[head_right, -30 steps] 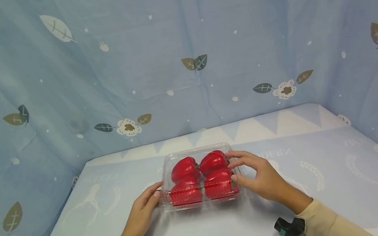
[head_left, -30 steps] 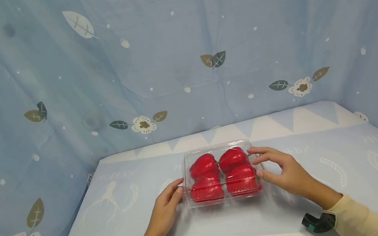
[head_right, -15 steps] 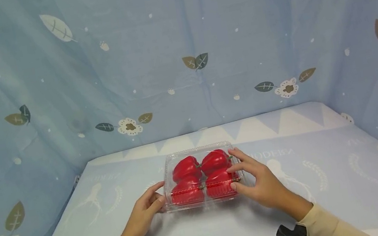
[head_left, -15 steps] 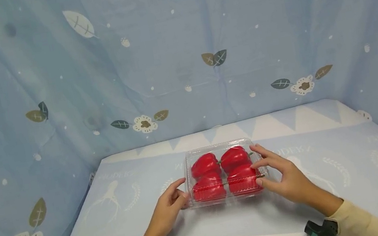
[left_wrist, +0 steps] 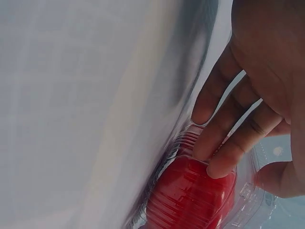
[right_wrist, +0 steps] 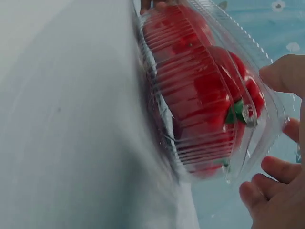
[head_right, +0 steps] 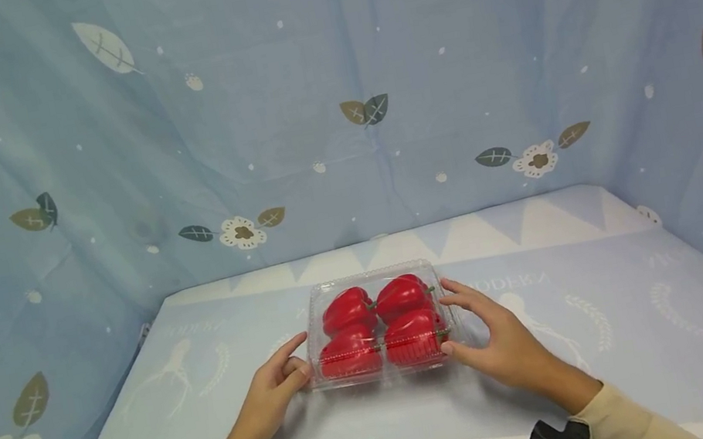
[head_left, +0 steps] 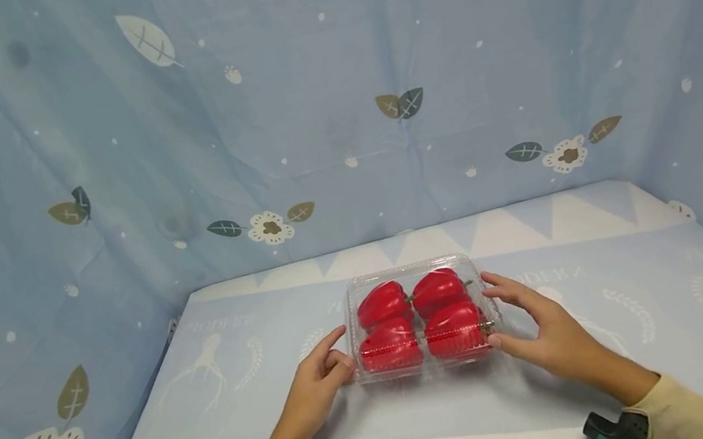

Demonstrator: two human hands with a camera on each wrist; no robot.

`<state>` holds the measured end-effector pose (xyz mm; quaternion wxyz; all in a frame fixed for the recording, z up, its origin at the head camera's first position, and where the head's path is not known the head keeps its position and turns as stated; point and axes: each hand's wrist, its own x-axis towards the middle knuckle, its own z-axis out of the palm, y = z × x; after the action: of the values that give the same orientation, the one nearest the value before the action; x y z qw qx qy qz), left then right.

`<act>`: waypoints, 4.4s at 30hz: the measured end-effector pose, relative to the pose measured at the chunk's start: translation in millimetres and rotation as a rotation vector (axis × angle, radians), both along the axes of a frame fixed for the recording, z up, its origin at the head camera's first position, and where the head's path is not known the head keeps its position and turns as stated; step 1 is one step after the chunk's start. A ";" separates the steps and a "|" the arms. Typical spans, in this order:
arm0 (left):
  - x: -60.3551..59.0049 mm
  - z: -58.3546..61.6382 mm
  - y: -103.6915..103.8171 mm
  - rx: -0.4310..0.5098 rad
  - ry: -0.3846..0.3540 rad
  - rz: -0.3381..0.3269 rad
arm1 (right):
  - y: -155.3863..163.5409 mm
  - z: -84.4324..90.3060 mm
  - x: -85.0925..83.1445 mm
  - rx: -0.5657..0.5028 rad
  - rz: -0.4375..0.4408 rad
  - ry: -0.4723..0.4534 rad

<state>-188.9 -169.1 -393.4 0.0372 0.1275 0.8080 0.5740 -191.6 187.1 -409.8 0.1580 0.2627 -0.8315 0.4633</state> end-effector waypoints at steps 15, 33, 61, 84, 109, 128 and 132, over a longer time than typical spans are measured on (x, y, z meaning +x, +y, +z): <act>-14.1 -29.1 -8.0 0.096 -0.015 -0.105 | 6.7 -7.1 -1.1 -0.159 0.131 -0.182; -13.0 -31.5 -5.2 0.163 -0.100 -0.158 | 7.9 -2.5 9.4 -0.075 0.098 -0.077; -12.7 -24.8 -2.0 0.252 -0.203 -0.158 | 5.8 -6.5 12.1 -0.255 0.182 -0.234; -10.8 -21.2 7.7 0.319 -0.284 -0.103 | 9.7 -5.7 9.3 -0.305 0.156 -0.537; -12.5 -28.5 9.0 0.300 -0.293 -0.069 | 10.3 -9.8 8.2 -0.364 0.236 -0.520; -11.3 -27.3 8.8 0.297 -0.274 -0.074 | 9.2 -8.4 9.3 -0.418 0.200 -0.614; -11.6 -27.5 8.8 0.303 -0.269 -0.078 | 6.9 -8.8 9.9 -0.438 0.177 -0.623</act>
<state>-200.5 -160.3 -420.9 0.1476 0.0850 0.6947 0.6989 -181.7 194.0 -418.6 -0.0902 0.1402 -0.6952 0.6993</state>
